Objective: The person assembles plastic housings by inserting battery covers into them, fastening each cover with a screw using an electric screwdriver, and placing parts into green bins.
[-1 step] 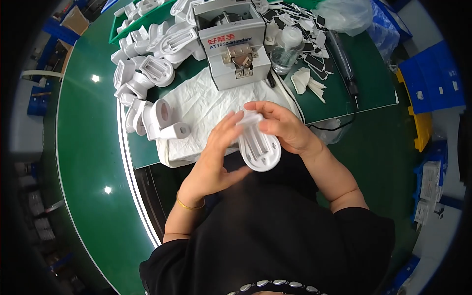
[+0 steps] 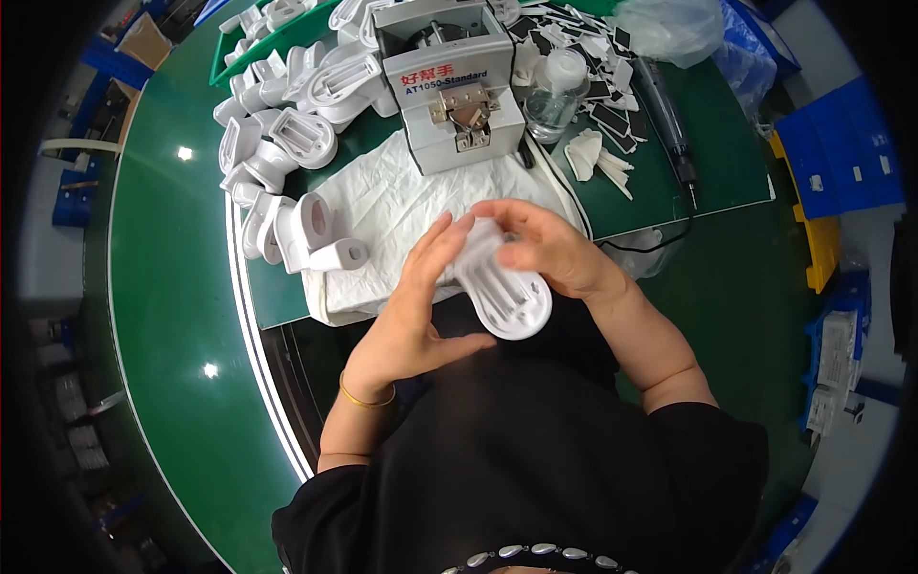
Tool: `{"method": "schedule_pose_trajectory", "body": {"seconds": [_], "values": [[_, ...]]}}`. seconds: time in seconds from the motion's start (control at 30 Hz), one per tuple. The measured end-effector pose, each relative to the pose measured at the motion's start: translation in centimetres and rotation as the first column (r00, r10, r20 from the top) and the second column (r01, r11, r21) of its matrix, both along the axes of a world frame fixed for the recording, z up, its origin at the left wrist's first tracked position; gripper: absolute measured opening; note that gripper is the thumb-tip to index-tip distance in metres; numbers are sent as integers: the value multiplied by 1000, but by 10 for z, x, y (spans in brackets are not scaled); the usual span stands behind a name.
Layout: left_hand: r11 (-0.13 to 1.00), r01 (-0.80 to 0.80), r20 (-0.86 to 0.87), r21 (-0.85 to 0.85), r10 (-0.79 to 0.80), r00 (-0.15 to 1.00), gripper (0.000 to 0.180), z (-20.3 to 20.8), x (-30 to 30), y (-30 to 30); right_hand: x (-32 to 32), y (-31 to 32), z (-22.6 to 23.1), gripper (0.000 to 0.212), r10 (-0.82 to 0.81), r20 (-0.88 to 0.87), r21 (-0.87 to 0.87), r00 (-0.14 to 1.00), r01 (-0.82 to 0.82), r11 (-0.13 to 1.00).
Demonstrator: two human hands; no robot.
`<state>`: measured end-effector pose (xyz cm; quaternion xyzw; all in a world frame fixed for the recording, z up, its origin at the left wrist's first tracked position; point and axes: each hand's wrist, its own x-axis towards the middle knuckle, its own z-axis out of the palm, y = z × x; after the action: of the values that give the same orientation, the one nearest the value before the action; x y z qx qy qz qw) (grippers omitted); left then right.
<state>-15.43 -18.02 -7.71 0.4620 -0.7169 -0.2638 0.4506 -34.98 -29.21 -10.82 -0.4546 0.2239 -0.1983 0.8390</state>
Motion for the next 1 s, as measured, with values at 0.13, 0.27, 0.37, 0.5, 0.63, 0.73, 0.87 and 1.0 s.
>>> {"method": "schedule_pose_trajectory", "body": {"seconds": [0.13,0.27,0.37,0.5,0.63,0.73,0.87,1.0], "values": [[993,85,69,83,-90,994,89,3,2,-14,6,11,-9,64,122,-3,39,993,-122,992],[996,53,30,67,-55,998,71,-11,-5,-19,2,6,5,56,42,-9,146,999,-40,988],[995,-95,160,25,90,983,59,-16,-4,-13,-2,4,3,58,-107,179,221,978,66,973],[950,-313,32,9,313,949,62,-15,-15,-11,-10,17,5,66,-79,211,-130,974,108,986],[958,-284,-74,36,286,955,76,-4,-22,-15,-9,19,13,67,-145,148,-64,978,156,986],[965,-179,-187,190,214,959,86,0,-22,-8,-11,16,20,67,-134,122,9,983,134,991],[929,186,-620,321,57,782,90,8,-17,-2,-11,20,29,71,-214,131,-119,968,230,966],[922,190,-545,336,26,838,62,16,-6,0,-15,28,47,73,-242,36,-127,970,245,961]]}}
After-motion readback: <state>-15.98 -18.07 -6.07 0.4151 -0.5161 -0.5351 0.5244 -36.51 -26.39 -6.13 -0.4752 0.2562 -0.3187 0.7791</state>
